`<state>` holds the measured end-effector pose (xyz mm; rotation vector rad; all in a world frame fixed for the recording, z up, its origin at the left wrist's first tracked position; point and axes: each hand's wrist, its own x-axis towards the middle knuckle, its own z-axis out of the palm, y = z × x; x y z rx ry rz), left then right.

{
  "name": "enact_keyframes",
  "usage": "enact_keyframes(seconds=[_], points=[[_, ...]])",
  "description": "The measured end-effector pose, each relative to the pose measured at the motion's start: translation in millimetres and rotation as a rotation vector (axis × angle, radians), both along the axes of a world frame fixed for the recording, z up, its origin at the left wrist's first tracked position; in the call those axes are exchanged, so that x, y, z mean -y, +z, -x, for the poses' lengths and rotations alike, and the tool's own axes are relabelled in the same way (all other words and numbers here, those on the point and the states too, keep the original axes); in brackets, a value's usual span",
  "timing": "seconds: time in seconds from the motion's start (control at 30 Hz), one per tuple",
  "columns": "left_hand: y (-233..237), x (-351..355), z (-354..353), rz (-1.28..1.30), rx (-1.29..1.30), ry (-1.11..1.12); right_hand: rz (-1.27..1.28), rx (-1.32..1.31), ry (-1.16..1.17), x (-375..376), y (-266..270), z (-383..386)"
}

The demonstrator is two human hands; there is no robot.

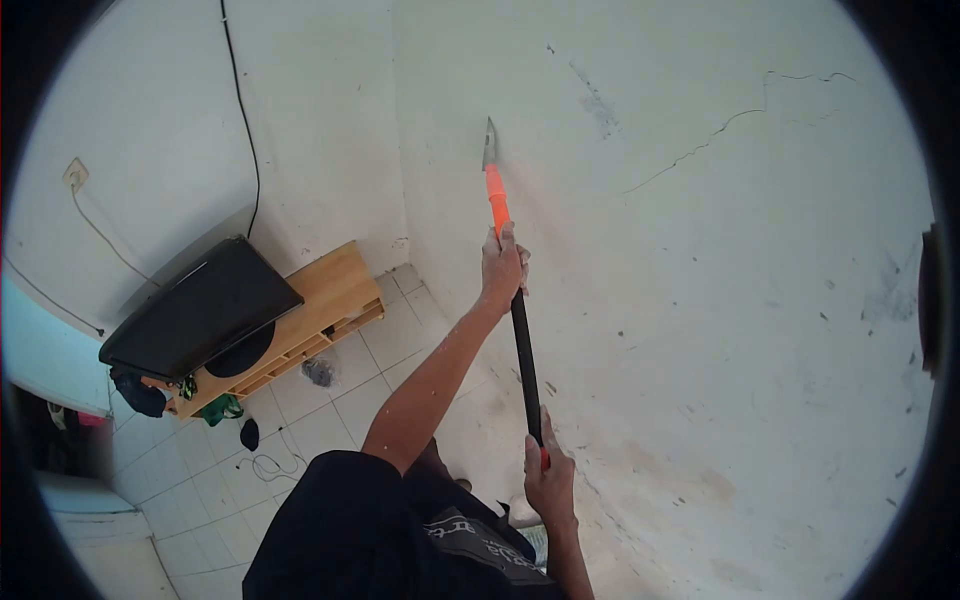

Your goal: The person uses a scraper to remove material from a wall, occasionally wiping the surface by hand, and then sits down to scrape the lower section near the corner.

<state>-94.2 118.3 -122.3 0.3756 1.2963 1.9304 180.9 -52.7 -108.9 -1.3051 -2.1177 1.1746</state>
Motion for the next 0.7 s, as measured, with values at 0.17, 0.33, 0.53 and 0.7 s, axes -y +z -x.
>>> enact_keyframes(seconds=[0.17, 0.33, 0.53, 0.7], points=[[-8.1, 26.0, -16.3, -0.135, 0.131, -0.055, -0.45, 0.166, 0.039, 19.6, -28.1, -33.4], [2.0, 83.9, -73.8, -0.152, 0.169, -0.071, -0.494, 0.209, -0.095, 69.9, -50.5, -100.4], [0.2, 102.4, -107.2, -0.324, 0.273, -0.171, 0.124, -0.06, -0.022, 86.1, -63.8, -162.8], [21.9, 89.3, -103.8, -0.366, 0.374, -0.198, 0.722, -0.35, 0.015, 69.4, 2.1, -160.1]])
